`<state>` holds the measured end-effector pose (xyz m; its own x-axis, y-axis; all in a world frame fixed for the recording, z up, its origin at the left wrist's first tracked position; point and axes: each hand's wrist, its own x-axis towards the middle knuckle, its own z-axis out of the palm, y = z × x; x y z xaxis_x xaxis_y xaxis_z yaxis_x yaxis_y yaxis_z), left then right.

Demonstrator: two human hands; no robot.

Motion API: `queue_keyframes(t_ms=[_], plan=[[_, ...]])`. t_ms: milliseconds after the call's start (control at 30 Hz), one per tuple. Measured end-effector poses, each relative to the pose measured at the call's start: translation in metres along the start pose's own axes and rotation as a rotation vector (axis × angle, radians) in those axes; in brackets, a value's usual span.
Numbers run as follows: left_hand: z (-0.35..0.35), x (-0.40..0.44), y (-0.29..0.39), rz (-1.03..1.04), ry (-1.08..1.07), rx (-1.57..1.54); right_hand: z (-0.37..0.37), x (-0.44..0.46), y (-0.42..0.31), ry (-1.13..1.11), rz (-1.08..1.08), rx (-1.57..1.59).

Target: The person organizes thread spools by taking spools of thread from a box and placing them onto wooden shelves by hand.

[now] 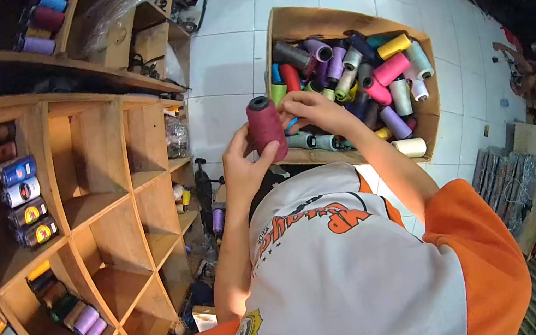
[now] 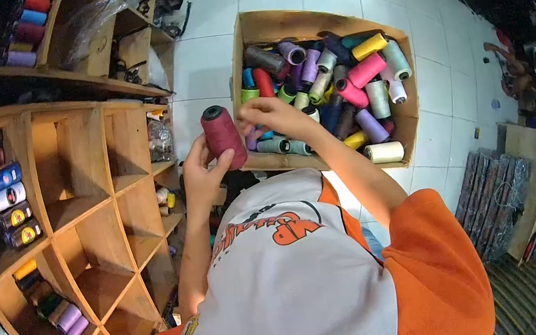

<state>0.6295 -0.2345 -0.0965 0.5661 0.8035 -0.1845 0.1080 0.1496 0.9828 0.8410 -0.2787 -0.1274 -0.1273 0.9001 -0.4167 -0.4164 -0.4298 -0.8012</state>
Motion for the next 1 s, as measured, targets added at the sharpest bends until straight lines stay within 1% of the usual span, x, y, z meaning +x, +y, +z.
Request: queue_keyframes(t_ms=[33,100,167,233,300,400,433,467,500,533,567,600,633,667,700,733,767,800,867,900,933,967,1000], plan=[[-0.004,-0.004,-0.001,-0.019,0.029,-0.012,-0.011,0.011,0.018,0.091,0.049,-0.228],[-0.012,-0.014,0.000,-0.044,0.079,-0.068,-0.044,0.036,0.069,0.202,0.253,-1.019],[-0.020,-0.020,-0.001,-0.052,0.133,-0.108,-0.052,0.044,0.098,0.117,0.317,-1.308],[-0.031,-0.033,-0.006,-0.056,0.189,-0.132,-0.059,0.060,0.141,0.054,0.541,-1.419],[-0.039,-0.045,-0.005,-0.048,0.242,-0.155,-0.069,0.061,0.176,-0.015,0.469,-1.531],[-0.054,-0.061,-0.010,-0.033,0.336,-0.216,-0.066,0.064,0.170,-0.021,0.512,-1.564],[-0.060,-0.065,-0.005,0.016,0.351,-0.173,-0.072,0.067,0.163,-0.050,0.591,-1.539],[-0.065,-0.072,-0.013,0.015,0.397,-0.228,-0.076,0.068,0.152,-0.086,0.669,-1.516],[-0.072,-0.078,-0.020,0.023,0.449,-0.282,-0.073,0.064,0.126,-0.106,0.797,-1.409],[-0.081,-0.085,-0.017,0.021,0.497,-0.241,-0.074,0.053,0.094,-0.201,0.699,-1.308],[-0.091,-0.093,-0.013,0.018,0.548,-0.202,-0.157,0.076,0.140,-0.262,0.760,-1.318],[-0.100,-0.099,-0.020,0.049,0.624,-0.258,-0.142,0.060,0.098,-0.169,0.763,-1.017],[-0.109,-0.103,-0.022,0.136,0.700,-0.416,-0.123,0.043,0.052,-0.066,0.763,-0.682],[-0.124,-0.111,-0.025,0.148,0.753,-0.479,-0.097,0.025,0.002,0.022,0.760,-0.379],[-0.138,-0.119,-0.026,0.162,0.798,-0.544,-0.117,0.023,0.000,0.096,0.576,-0.352],[-0.149,-0.128,-0.022,0.202,0.882,-0.541,-0.147,0.035,-0.017,-0.111,0.659,-0.320],[-0.159,-0.137,-0.015,0.238,0.958,-0.543,-0.139,0.048,-0.031,-0.210,0.617,-0.270],[-0.169,-0.145,-0.009,0.273,1.029,-0.546,-0.126,0.061,-0.047,-0.307,0.575,-0.214],[-0.192,-0.169,0.005,0.355,1.123,-0.501,-0.067,0.084,-0.066,-0.458,0.427,-0.142],[-0.201,-0.180,0.009,0.392,1.163,-0.480,0.016,0.083,-0.082,-0.530,0.303,-0.279],[-0.209,-0.188,0.007,0.455,1.258,-0.419,0.078,0.090,-0.086,-0.625,0.209,-0.362],[-0.215,-0.202,0.010,0.455,1.284,-0.422,0.103,0.111,-0.084,-0.638,0.277,-0.490],[-0.221,-0.214,0.010,0.441,1.340,-0.454,0.168,0.122,-0.083,-0.869,0.256,-0.503]])
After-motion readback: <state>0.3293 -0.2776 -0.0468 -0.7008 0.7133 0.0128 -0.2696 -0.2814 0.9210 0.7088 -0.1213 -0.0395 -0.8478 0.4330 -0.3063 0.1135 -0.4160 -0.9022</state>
